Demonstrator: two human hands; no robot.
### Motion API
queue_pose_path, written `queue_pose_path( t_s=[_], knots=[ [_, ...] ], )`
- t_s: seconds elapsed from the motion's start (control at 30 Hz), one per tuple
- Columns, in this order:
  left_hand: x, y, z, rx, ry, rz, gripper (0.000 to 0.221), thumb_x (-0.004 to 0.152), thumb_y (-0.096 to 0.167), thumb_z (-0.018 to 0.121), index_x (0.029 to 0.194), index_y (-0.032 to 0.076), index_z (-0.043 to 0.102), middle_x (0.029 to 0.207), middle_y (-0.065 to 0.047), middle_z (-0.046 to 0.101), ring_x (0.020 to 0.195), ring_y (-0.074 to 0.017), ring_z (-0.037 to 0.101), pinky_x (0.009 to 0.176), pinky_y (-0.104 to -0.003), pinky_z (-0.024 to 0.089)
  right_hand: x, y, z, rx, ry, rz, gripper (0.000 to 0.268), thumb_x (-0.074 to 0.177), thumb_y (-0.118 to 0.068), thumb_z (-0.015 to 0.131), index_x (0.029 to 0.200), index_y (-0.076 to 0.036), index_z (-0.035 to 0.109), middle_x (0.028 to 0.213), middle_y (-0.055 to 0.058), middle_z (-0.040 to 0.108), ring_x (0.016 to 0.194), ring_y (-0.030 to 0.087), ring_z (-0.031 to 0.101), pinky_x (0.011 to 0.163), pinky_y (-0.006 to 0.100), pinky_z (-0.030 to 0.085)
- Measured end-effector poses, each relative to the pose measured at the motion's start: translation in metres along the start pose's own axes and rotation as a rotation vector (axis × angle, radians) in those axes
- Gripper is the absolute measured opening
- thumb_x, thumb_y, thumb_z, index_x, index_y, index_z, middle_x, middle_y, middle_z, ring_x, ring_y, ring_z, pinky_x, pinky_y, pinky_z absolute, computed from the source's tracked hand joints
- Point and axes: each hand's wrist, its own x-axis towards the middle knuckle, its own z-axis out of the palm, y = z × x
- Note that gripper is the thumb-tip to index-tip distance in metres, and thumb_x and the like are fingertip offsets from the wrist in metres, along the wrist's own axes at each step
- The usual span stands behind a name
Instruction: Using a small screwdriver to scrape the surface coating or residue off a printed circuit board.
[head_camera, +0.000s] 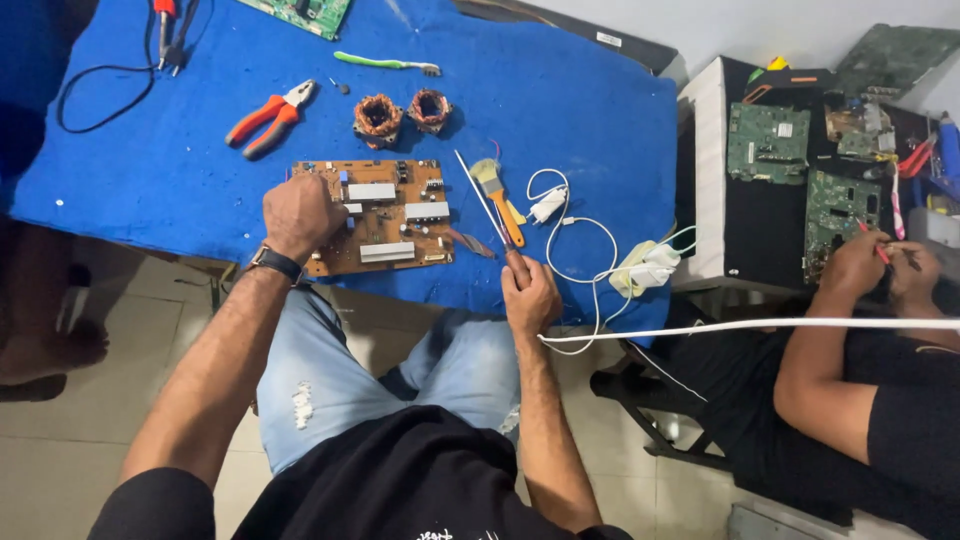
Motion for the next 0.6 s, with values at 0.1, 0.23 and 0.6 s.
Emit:
queue_pose_path(
  t_s=[0.1,0.23,0.6],
  knots=[
    [-0.010,-0.001,0.004,-0.064,-0.074,-0.066,0.028,0.076,0.032,0.071,0.071,0.004,0.073,0.067,-0.018,0.069,0.071,-0.0410,0.074,0.058,-0.051,0.058,-0.002,-0.012,-0.010,0.015,-0.020,-0.007,0.029,0.076,-0.044,0.080,0.102,-0.032,0.074,0.087,-0.003,0.067,0.084,0.026,0.073,0.073,0.040,0.059],
    [-0.009,-0.004,0.000,-0.084,-0.089,-0.043,0.032,0.077,0.035,0.071,0.075,0.003,0.074,0.069,-0.020,0.070,0.072,-0.0426,0.074,0.058,-0.049,0.058,-0.003,-0.008,-0.004,-0.014,-0.039,0.007,0.030,0.076,-0.046,0.079,0.102,-0.034,0.074,0.088,-0.004,0.066,0.085,0.026,0.073,0.074,0.041,0.059],
    [-0.004,-0.006,0.025,-0.152,-0.052,-0.102,0.025,0.082,0.032,0.067,0.084,0.009,0.076,0.077,-0.018,0.072,0.080,-0.0400,0.075,0.068,-0.051,0.059,-0.006,-0.013,-0.006,0.000,-0.037,-0.003,0.033,0.075,-0.041,0.081,0.106,-0.031,0.073,0.093,-0.002,0.067,0.091,0.026,0.072,0.079,0.040,0.058]
  ],
)
